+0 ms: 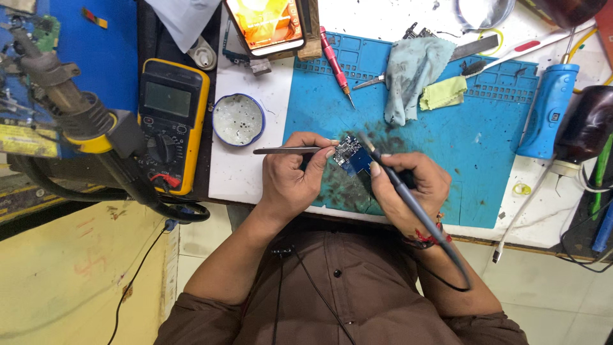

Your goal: The person uses a soldering iron and tweezers to work on a small blue circuit board, applying solder to various points. The person briefly opens a drawer to retrieve an item before continuing the soldering process.

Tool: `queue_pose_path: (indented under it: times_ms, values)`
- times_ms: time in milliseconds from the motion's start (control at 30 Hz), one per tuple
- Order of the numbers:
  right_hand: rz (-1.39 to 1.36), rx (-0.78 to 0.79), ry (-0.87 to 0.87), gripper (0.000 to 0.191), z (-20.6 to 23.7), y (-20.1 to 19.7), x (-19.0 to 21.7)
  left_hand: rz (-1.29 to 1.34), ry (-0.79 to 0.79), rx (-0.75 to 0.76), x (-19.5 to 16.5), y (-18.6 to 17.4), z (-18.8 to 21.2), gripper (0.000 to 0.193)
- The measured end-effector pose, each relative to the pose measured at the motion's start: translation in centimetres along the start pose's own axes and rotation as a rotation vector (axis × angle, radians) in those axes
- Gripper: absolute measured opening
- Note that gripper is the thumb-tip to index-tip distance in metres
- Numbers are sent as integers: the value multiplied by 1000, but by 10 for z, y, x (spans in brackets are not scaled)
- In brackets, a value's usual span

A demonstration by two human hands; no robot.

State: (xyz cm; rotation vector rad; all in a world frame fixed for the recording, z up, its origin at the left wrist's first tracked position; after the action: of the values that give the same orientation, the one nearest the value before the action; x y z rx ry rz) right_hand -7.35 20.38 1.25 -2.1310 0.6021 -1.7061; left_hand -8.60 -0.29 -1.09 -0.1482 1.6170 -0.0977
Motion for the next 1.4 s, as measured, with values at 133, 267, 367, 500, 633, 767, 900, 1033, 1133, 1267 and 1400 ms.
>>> queue_pose_path:
  times_ms: [133, 267, 367, 500, 633, 767, 900, 1033, 1133, 1267, 1400]
  values:
    - [82, 27, -149, 12, 0, -2, 13, 3, 49, -3, -4, 0, 2, 10]
    - [118, 58, -178, 13, 1, -1, 14, -36, 62, 4, -5, 1, 4, 11]
    - [108, 57, -187, 14, 1, 0, 14, -45, 69, 10, -5, 2, 4, 11]
    - [102, 63, -197, 13, 1, 1, 14, -59, 96, 11, -8, 2, 4, 11]
    - [117, 66, -181, 13, 1, 2, 13, -79, 86, 5, -9, 2, 4, 10]
    - [122, 70, -189, 13, -1, 3, 14, -61, 86, 9, -10, 2, 3, 9]
    - [125, 72, -205, 14, -1, 3, 15, -70, 77, 21, -9, 3, 2, 9]
    - [141, 74, -209, 14, 0, 4, 16, -68, 104, 9, -11, 3, 4, 10]
    - [141, 76, -202, 14, 0, 4, 16, -65, 104, 4, -11, 2, 4, 9]
    - [134, 71, -210, 14, -1, 4, 17, -78, 82, 12, -10, 3, 3, 10]
    - [129, 70, -209, 14, -1, 5, 18, -101, 42, 13, -7, 2, 4, 10]
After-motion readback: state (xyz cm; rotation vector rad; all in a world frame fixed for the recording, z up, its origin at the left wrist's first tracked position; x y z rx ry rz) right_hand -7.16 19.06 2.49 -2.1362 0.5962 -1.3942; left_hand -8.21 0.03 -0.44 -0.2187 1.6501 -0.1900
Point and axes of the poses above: each hand's wrist, its own z-axis away from the middle knuckle, its own y-axis out of the palm, x = y × z, the point moved 8 cm from there along -z, towards the middle knuckle, and after that the axes turned 7 degrees about z, right-handed, at the moved point
